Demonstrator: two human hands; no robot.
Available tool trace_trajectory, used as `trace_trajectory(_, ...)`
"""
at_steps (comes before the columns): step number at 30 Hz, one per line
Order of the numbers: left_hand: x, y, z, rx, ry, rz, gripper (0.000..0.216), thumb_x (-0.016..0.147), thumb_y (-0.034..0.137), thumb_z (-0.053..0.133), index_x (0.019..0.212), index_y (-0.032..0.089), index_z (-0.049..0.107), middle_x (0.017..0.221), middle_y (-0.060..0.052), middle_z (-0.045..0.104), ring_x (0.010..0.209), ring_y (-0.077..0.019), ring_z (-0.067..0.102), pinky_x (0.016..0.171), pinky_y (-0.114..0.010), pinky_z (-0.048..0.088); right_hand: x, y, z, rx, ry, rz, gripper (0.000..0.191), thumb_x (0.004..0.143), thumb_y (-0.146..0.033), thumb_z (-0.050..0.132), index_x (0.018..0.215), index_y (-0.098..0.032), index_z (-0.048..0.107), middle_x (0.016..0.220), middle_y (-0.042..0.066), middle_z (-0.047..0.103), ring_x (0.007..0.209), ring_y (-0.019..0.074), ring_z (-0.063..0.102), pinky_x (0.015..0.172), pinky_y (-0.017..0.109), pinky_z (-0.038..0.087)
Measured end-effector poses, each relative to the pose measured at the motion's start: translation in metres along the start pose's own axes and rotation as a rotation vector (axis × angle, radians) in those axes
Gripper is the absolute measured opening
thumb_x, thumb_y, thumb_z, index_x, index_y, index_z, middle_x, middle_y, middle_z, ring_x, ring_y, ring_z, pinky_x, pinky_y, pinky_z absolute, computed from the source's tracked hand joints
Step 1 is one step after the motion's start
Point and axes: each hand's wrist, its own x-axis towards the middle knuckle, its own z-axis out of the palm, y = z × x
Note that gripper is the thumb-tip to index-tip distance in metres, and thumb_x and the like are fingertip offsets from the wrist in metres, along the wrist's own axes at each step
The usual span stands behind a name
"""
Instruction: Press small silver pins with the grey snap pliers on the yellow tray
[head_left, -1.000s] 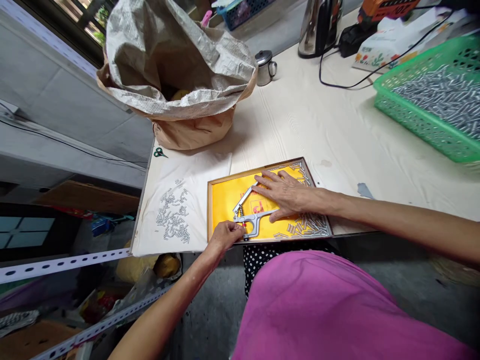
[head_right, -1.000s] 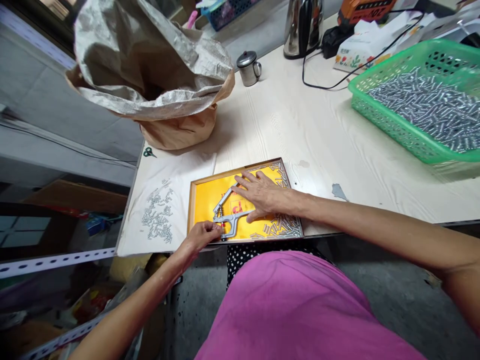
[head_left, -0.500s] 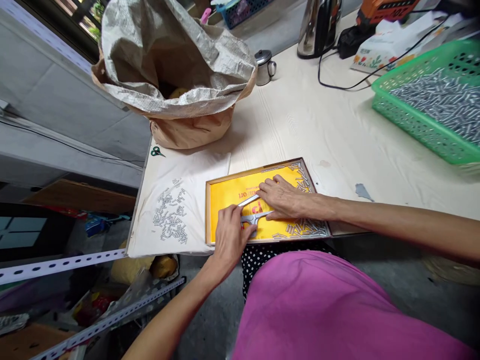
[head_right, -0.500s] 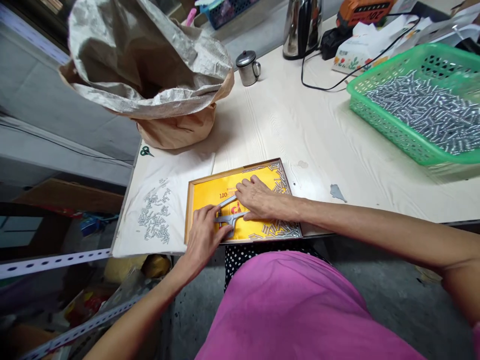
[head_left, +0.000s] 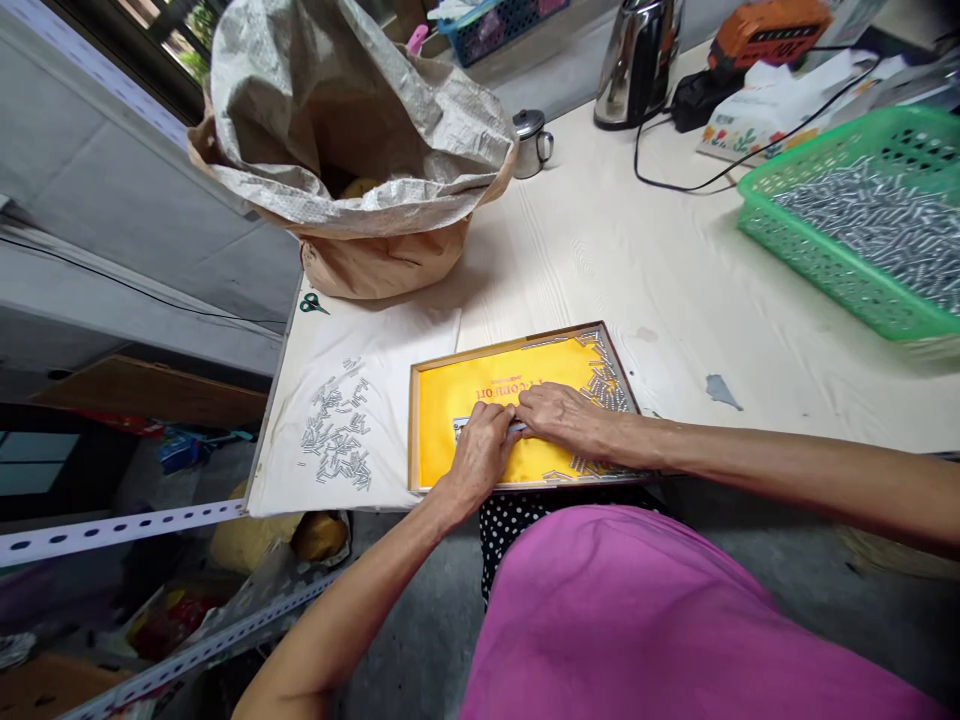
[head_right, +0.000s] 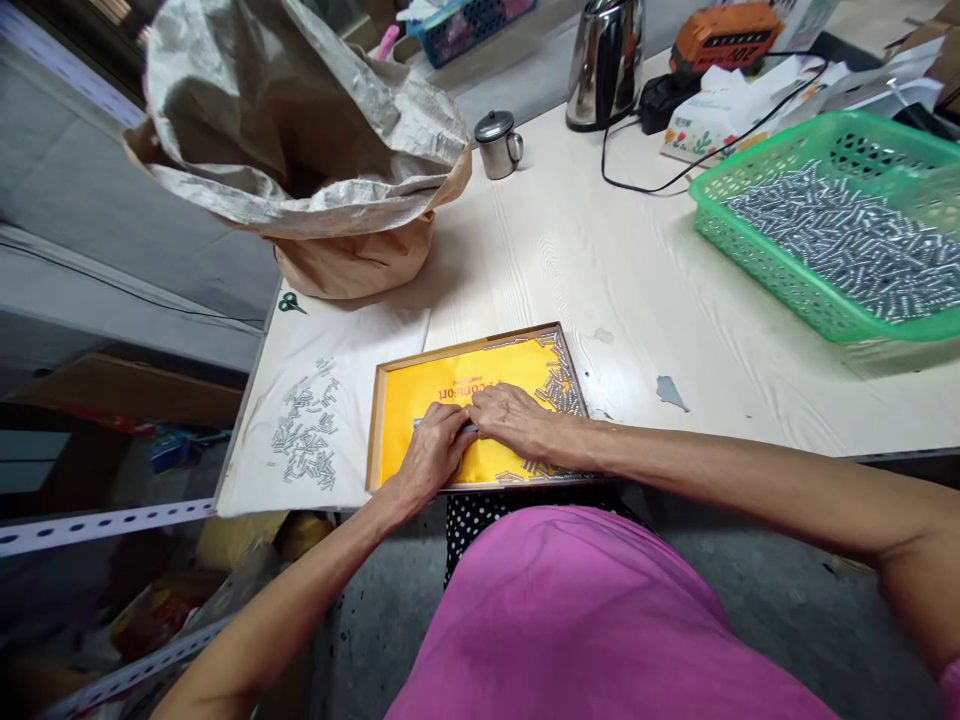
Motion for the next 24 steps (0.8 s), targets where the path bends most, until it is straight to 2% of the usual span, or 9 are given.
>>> trace_trajectory(5,0.001,0.0,0.0,-0.005,-0.01,-0.017,0.01,0.093,0.021,0.06,0.102,0.018,0.064,0.102,-0.009,0.067,0.1,-0.0252,0.058,0.09,-0.041,0.052,0.0,-0.001,-0.002,0.0,-0.032,0.027,0.017,0.098,-0.02,0.047,0.096,-0.014,0.063,0.088,0.009,0.065,0.082,0.0211,0.056,0.073,0.034,0.042)
trace_trajectory(7,0.004,-0.004,-0.002,-0.036,0.018,-0.029,0.027,0.088,0.024,0.068,0.114,0.018,0.063,0.114,-0.011,0.067,0.108,-0.0268,0.058,0.095,-0.043,0.05,-0.003,0.0,-0.007,-0.034,0.047,0.047,0.023,0.097,-0.029,0.054,0.109,-0.011,0.062,0.099,0.013,0.065,0.091,0.0241,0.057,0.08,0.037,0.043)
trace_trajectory(9,0.008,-0.013,-0.008,-0.084,0.055,-0.054,0.051,0.08,0.029,0.078,0.126,0.017,0.058,0.126,-0.014,0.064,0.116,-0.0291,0.057,0.101,-0.046,0.048,-0.007,0.0,-0.01,-0.086,0.142,0.042,0.042,0.092,-0.037,0.063,0.124,-0.011,0.056,0.118,0.017,0.062,0.108,0.029,0.053,0.089,0.041,0.041)
trace_trajectory(11,0.008,-0.023,-0.017,-0.13,0.109,-0.11,0.062,0.076,0.033,0.081,0.13,0.017,0.057,0.131,-0.015,0.063,0.12,-0.0303,0.057,0.103,-0.046,0.046,-0.011,0.0,-0.009,-0.119,0.182,0.022,0.047,0.089,-0.038,0.067,0.127,-0.013,0.055,0.131,0.018,0.056,0.119,0.032,0.047,0.093,0.044,0.038)
trace_trajectory(13,0.001,-0.032,-0.028,-0.155,0.175,-0.21,0.048,0.081,0.036,0.075,0.123,0.016,0.063,0.123,-0.014,0.067,0.115,-0.0284,0.061,0.099,-0.043,0.048,-0.014,-0.002,-0.006,-0.121,0.17,0.017,0.03,0.092,-0.034,0.062,0.116,-0.017,0.061,0.126,0.015,0.058,0.115,0.0307,0.048,0.09,0.043,0.036)
trace_trajectory(15,-0.012,-0.036,-0.037,-0.164,0.198,-0.332,0.026,0.088,0.036,0.066,0.104,0.016,0.071,0.104,-0.011,0.072,0.1,-0.0242,0.066,0.089,-0.036,0.051,-0.015,-0.005,-0.001,-0.102,0.148,0.032,0.015,0.096,-0.028,0.055,0.103,-0.018,0.063,0.11,0.012,0.062,0.103,0.0269,0.05,0.084,0.04,0.034)
trace_trajectory(18,-0.034,-0.038,-0.043,-0.166,0.149,-0.473,0.023,0.089,0.034,0.06,0.08,0.017,0.073,0.083,-0.006,0.072,0.078,-0.0191,0.066,0.073,-0.03,0.048,-0.016,-0.009,0.004,-0.042,0.121,-0.003,0.016,0.098,-0.016,0.044,0.098,-0.018,0.06,0.095,0.008,0.062,0.09,0.0215,0.05,0.081,0.038,0.031)
trace_trajectory(21,-0.05,-0.043,-0.045,-0.144,0.163,-0.584,0.022,0.087,0.033,0.059,0.077,0.017,0.072,0.082,-0.005,0.073,0.075,-0.0185,0.066,0.069,-0.028,0.045,-0.022,-0.009,0.002,0.074,0.111,-0.033,0.02,0.101,-0.012,0.035,0.097,-0.019,0.054,0.093,0.004,0.062,0.079,0.0171,0.049,0.079,0.035,0.03)
trace_trajectory(24,-0.058,-0.052,-0.05,-0.12,0.215,-0.664,0.024,0.086,0.033,0.058,0.076,0.017,0.072,0.082,-0.006,0.073,0.074,-0.0191,0.065,0.071,-0.029,0.045,-0.03,-0.004,-0.002,0.09,0.122,0.027,0.024,0.103,-0.016,0.029,0.096,-0.02,0.051,0.09,0.003,0.062,0.072,0.0158,0.048,0.073,0.033,0.029)
